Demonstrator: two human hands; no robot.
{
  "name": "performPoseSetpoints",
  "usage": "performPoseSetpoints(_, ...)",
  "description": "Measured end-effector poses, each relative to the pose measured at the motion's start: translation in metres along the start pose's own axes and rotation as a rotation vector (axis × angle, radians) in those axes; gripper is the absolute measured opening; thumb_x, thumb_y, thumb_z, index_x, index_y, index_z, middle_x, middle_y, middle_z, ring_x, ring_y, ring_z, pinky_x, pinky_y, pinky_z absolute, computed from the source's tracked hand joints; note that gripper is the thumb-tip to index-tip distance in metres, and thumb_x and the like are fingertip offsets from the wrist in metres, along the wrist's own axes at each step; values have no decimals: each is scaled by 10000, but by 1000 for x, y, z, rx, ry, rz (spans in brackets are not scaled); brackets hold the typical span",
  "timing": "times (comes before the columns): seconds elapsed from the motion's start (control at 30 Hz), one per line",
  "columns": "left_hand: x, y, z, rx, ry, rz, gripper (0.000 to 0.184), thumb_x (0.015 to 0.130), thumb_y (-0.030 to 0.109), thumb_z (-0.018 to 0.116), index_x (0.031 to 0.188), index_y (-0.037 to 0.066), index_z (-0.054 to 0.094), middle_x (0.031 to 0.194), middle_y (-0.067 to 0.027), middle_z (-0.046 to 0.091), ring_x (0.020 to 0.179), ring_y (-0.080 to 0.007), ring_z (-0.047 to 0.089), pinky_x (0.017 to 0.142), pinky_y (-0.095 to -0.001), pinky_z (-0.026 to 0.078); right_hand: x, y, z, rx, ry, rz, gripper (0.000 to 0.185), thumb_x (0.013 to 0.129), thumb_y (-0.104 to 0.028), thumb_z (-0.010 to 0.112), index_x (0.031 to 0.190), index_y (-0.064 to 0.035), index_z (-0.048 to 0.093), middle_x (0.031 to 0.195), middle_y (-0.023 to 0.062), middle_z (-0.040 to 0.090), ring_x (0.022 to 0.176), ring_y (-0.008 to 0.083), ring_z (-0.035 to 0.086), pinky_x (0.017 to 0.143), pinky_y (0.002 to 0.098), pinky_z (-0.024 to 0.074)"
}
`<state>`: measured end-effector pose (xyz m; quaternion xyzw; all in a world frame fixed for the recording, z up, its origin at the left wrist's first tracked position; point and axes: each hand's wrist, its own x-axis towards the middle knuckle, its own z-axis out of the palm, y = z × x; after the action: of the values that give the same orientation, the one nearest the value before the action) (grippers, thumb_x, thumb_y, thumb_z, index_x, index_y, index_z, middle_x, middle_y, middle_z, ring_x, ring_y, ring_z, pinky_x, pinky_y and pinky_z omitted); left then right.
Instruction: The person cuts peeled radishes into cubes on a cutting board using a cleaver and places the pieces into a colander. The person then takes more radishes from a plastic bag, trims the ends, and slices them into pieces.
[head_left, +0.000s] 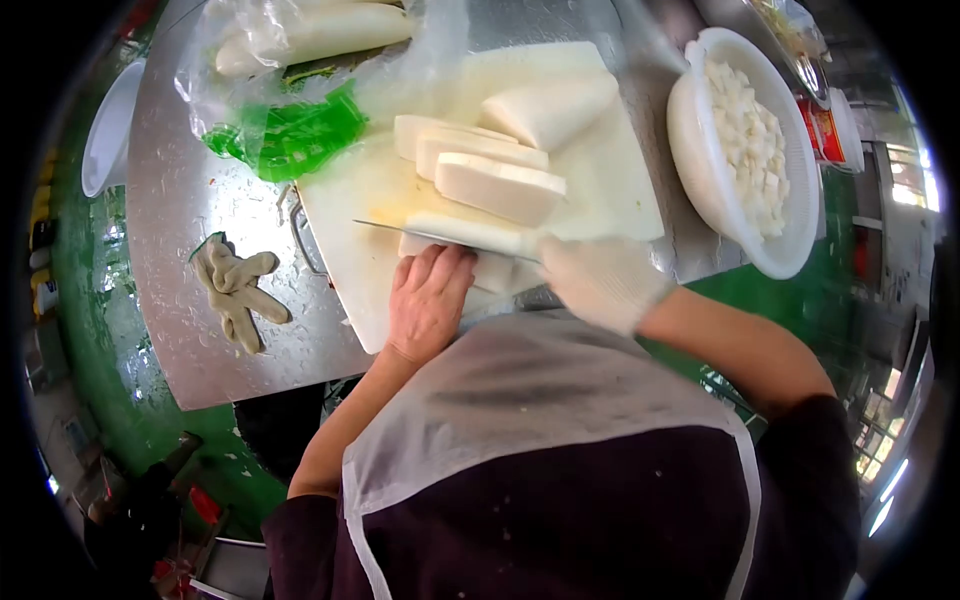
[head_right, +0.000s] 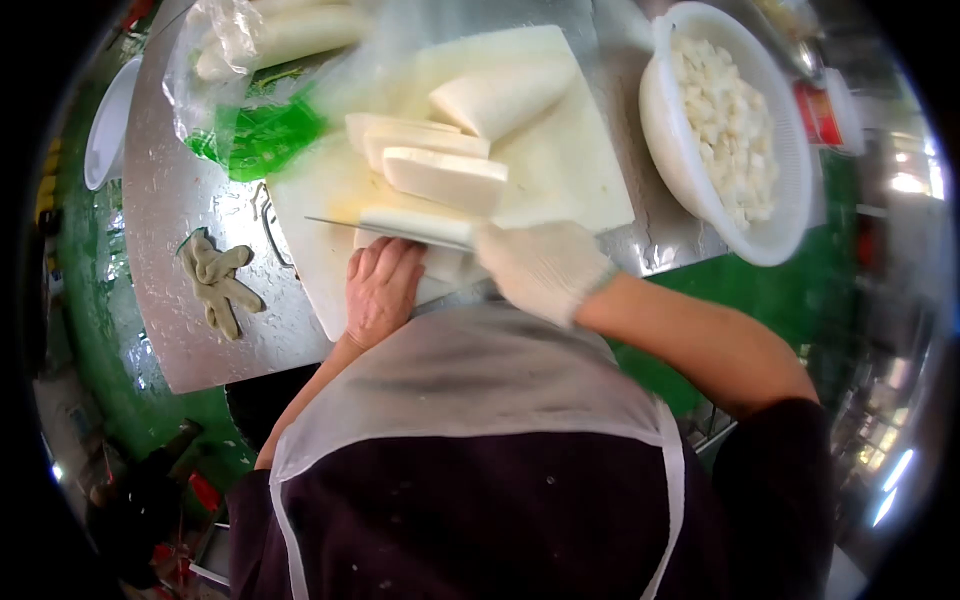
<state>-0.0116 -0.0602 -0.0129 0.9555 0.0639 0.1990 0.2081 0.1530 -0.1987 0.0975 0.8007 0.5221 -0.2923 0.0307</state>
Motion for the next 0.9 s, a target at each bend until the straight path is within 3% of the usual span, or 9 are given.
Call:
performPoseSetpoints(0.33,-6,4,-4,-6,93,31,312,762,91,640,1072,59,634,1092,-43,592,1045,-229,556,869,-367,456,11,-6,6,56,139,-25,241,943,-257,514,881,-26,546,707,178,639,662,392,629,600,497,490)
performPoseSetpoints(0.63,-15,3,6,-72,93,37,266,776,37,595,1036,12,650,1080,-97,592,1032,-271,571,843,-361,509,-27,-11,-7,-23,-93,43,204,935,-239,518,921,-36,530,733,176,653,661,381,644,589,499,493)
performPoseSetpoints(0.9,-12,5,1,-127,34,4,259,794,56,633,1052,42,637,1065,-82,587,1026,-284,567,863,-373,501,22,-30,14,132,108,-44,228,943,-265,506,958,-41,544,763,196,663,711,393,654,626,507,502)
